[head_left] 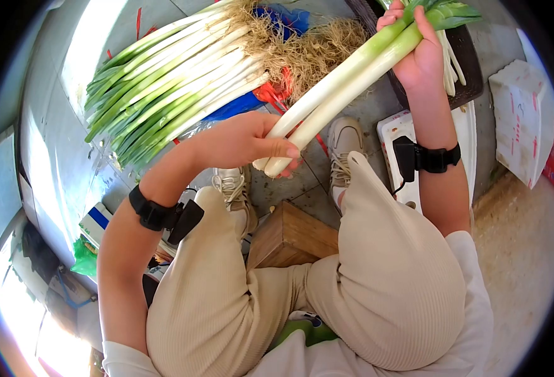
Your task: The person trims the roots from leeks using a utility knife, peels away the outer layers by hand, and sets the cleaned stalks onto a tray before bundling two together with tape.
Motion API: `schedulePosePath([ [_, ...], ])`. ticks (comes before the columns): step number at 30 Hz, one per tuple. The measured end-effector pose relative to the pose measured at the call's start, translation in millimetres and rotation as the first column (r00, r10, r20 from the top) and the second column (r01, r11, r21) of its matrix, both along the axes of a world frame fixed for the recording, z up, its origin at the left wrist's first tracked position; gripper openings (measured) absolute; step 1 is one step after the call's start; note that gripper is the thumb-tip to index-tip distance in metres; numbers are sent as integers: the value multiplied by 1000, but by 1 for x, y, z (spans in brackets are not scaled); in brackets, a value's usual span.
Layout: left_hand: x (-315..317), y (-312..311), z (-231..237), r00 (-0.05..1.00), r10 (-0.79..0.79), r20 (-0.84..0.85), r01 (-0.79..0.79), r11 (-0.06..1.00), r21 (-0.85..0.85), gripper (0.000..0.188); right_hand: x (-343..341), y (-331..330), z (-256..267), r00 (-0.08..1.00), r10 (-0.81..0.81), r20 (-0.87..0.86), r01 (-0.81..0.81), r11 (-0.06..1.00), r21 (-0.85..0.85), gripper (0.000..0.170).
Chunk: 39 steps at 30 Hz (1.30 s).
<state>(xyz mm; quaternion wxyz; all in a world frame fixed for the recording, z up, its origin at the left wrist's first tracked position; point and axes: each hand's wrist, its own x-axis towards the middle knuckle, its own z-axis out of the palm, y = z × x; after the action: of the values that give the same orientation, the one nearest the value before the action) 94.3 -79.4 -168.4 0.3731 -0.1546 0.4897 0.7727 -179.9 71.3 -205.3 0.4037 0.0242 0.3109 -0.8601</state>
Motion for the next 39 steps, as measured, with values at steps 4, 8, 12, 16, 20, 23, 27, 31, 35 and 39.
schedulePosePath([
  [4,0,8,3,998,66,-11,-66,998,-8,33,-3,2,-5,999,-5,42,9,997,-80,16],
  [8,-3,13,6,992,116,-49,-120,987,-109,36,-7,1,-8,998,-35,54,42,992,-121,11],
  [12,-16,13,4,998,52,-48,-64,955,-291,46,-2,-1,-5,998,-16,54,24,988,-151,11],
  [16,-42,15,3,965,12,-263,-155,834,-529,58,22,-10,5,998,-51,29,54,991,-125,10],
  [20,-76,20,6,926,-42,-376,-266,635,-725,70,52,-25,13,994,-93,-56,89,993,-82,20],
  [23,-95,17,2,883,-104,-457,-356,484,-799,74,69,-32,14,992,-107,-67,102,992,-78,29],
  [27,-104,10,-2,854,-150,-498,-344,555,-757,61,73,-28,12,995,-79,-65,71,989,-128,27],
  [31,-108,14,3,945,3,-328,-165,869,-466,37,71,-20,4,995,-20,-94,4,985,-174,19],
  [35,-115,23,3,960,-26,-280,-122,858,-498,34,61,-19,-14,969,-38,-245,30,999,-37,38],
  [39,-120,36,1,988,-12,-156,-72,849,-523,31,56,5,-7,965,16,-261,1,998,68,39],
])
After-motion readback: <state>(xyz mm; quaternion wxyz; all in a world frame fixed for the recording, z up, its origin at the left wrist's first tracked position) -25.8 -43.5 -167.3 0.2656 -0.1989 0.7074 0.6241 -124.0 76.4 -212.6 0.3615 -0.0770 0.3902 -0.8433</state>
